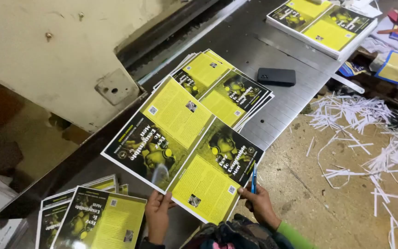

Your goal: Sorting, inspecting, and marking printed sheets on an industrial table in a print shop.

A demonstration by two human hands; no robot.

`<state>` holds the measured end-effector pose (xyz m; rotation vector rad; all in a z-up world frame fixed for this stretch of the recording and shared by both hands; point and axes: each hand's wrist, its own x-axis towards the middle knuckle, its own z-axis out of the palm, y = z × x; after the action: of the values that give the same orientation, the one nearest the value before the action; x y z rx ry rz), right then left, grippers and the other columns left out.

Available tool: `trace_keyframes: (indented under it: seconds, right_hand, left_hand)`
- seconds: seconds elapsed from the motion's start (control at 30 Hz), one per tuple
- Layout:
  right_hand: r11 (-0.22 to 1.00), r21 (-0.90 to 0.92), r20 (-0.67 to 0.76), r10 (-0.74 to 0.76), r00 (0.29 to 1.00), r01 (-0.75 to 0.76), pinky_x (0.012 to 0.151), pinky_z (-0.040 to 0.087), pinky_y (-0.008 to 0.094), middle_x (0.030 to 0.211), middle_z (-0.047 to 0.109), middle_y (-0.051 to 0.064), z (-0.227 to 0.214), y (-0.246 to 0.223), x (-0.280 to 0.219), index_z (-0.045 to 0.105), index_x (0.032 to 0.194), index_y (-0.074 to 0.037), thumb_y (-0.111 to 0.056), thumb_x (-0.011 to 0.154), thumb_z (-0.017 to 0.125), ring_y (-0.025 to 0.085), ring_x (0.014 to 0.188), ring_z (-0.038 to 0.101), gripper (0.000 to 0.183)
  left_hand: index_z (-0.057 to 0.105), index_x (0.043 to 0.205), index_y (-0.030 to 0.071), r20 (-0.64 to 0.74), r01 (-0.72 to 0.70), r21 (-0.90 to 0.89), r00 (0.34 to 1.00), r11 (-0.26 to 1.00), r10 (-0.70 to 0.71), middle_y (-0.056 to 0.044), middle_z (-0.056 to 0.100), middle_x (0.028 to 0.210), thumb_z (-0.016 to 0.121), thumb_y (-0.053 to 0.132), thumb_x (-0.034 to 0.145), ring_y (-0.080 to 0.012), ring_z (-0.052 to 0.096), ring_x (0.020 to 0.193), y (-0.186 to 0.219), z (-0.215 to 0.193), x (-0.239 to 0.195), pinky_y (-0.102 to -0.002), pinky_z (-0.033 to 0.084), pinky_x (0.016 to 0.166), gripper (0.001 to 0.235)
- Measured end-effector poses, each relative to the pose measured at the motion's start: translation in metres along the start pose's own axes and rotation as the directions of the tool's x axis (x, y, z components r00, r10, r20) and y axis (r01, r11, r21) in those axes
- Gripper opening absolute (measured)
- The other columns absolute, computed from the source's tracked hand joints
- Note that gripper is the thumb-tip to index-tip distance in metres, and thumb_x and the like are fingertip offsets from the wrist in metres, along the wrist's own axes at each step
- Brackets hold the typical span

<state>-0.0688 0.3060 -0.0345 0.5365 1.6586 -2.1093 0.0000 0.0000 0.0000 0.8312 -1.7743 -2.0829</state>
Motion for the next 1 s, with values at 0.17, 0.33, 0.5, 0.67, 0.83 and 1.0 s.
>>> trace_keyframes:
  seconds: [0.17, 0.33, 0.5, 0.67, 0.83, 1.0]
  right_hand:
    - [0.999, 0.051, -0.012, 0.017, 1.000, -0.016, 0.035, 0.028, 0.027, 0.074, 0.067, 0.021, -0.001, 0.008, 0.009, 0.049, 0.082, -0.007, -0.002, 0.086, 0.067, 0.016, 0.044, 0.038, 0.019]
    - [0.999, 0.040, -0.025, 0.026, 0.999, -0.025, 0.037, 0.028, 0.029, 0.072, 0.064, 0.020, 0.003, 0.005, 0.012, 0.047, 0.084, -0.007, 0.000, 0.088, 0.066, 0.018, 0.044, 0.036, 0.020]
    - [0.997, 0.067, -0.031, 0.034, 0.999, -0.032, 0.035, 0.025, 0.029, 0.071, 0.061, 0.020, 0.003, 0.012, 0.019, 0.048, 0.084, -0.005, -0.001, 0.084, 0.070, 0.017, 0.043, 0.034, 0.022]
    - [0.994, 0.107, -0.096, 0.034, 0.995, -0.023, 0.037, 0.025, 0.029, 0.069, 0.057, 0.016, 0.003, 0.006, 0.033, 0.050, 0.082, -0.005, 0.001, 0.084, 0.069, 0.018, 0.046, 0.035, 0.020]
    - [0.997, 0.067, -0.146, -0.037, 0.989, 0.047, 0.046, 0.032, 0.028, 0.077, 0.053, 0.011, 0.006, -0.051, 0.041, 0.050, 0.085, -0.006, -0.003, 0.091, 0.060, 0.017, 0.056, 0.039, 0.013]
    - [0.970, 0.082, -0.232, -0.206, 0.951, 0.230, 0.053, 0.038, 0.026, 0.080, 0.048, 0.005, 0.018, -0.110, 0.088, 0.048, 0.087, -0.007, -0.003, 0.090, 0.062, 0.014, 0.061, 0.044, 0.016]
  left_hand:
    - [0.057, 0.128, -0.003, 0.068, -0.038, -0.075, 0.997, 0.996, 0.043, -0.018, 0.072, 0.084, 0.061, 0.006, 0.087, -0.0208, 0.064, 0.066, -0.019, -0.004, 0.006, -0.033, 0.060, 0.059, 0.042]
    - [0.062, 0.117, -0.002, 0.106, -0.047, -0.022, 0.993, 0.999, 0.050, -0.019, 0.076, 0.088, 0.056, 0.006, 0.090, -0.0222, 0.070, 0.069, -0.033, -0.009, 0.013, -0.033, 0.061, 0.061, 0.029]
    - [0.059, 0.127, -0.001, 0.112, 0.044, -0.036, 0.993, 0.998, -0.039, -0.018, 0.075, 0.089, 0.056, 0.006, 0.090, -0.0246, 0.069, 0.071, -0.030, -0.009, 0.015, -0.036, 0.063, 0.066, 0.038]
    - [0.054, 0.133, 0.002, 0.098, 0.148, 0.012, 0.984, 0.989, -0.149, -0.019, 0.070, 0.100, 0.053, 0.007, 0.092, -0.0284, 0.072, 0.080, -0.017, -0.010, 0.019, -0.037, 0.063, 0.076, 0.041]
    - [0.064, 0.127, 0.013, -0.043, -0.003, 0.297, 0.999, 0.955, 0.017, -0.010, 0.079, 0.108, 0.062, 0.007, 0.086, -0.0198, 0.077, 0.093, 0.060, -0.018, -0.021, -0.031, 0.062, 0.085, 0.042]
    - [0.073, 0.087, 0.022, -0.058, -0.225, 0.901, 0.784, 0.370, 0.619, 0.003, 0.062, 0.087, 0.081, 0.027, 0.071, -0.0190, 0.059, 0.086, 0.025, -0.073, -0.022, -0.037, 0.048, 0.067, 0.019]
